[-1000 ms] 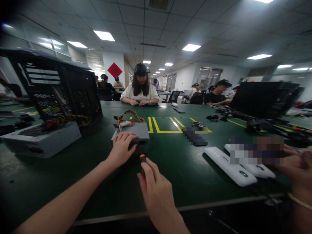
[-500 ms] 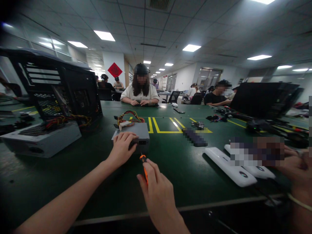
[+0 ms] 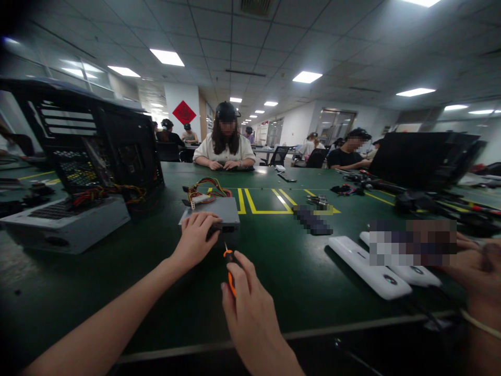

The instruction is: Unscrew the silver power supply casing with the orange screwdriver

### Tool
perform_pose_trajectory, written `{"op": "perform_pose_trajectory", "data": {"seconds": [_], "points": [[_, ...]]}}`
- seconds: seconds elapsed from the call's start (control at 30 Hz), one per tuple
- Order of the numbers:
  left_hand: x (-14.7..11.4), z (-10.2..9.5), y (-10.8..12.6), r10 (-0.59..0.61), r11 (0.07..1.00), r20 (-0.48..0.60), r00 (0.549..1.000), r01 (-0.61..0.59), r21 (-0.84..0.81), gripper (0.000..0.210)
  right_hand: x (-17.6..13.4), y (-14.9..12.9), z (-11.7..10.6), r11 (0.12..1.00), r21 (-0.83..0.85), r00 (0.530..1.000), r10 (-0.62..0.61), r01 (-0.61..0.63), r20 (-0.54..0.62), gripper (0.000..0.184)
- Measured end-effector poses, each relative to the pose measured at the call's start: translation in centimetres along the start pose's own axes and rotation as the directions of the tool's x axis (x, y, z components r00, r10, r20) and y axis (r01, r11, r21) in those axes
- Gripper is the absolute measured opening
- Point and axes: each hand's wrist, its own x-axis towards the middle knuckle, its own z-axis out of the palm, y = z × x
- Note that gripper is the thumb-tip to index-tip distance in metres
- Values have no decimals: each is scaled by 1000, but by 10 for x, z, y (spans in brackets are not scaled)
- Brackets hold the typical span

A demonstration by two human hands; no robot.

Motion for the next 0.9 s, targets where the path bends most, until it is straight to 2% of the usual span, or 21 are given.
{"op": "perform_pose_trajectory", "data": {"seconds": [0.13, 0.33, 0.5, 0.67, 0.77, 0.9], "points": [[0, 1, 0, -4, 1000, -2, 1000, 4, 1, 23, -1, 0, 4, 999, -23, 999, -48, 48, -9, 25], [0, 2, -1, 2, 1000, -4, 1000, -2, 4, 23, 0, 2, 4, 1000, -11, 1000, -10, 9, -29, 22], [0, 2, 0, -1, 1000, -7, 1000, 1, 9, 22, 1, -2, 5, 996, -2, 996, -88, 88, -6, 25], [0, 1, 0, -6, 1000, -2, 1000, 6, 12, 22, 2, 4, 5, 999, -22, 996, -31, 29, -85, 21], [0, 2, 0, -4, 1000, -5, 1000, 4, 9, 22, 2, 1, 1, 1000, 17, 999, -5, 5, -41, 23], [0, 2, 0, -5, 1000, -8, 1000, 5, 13, 21, 1, -2, 2, 999, 7, 998, -54, 54, 21, 24]]}}
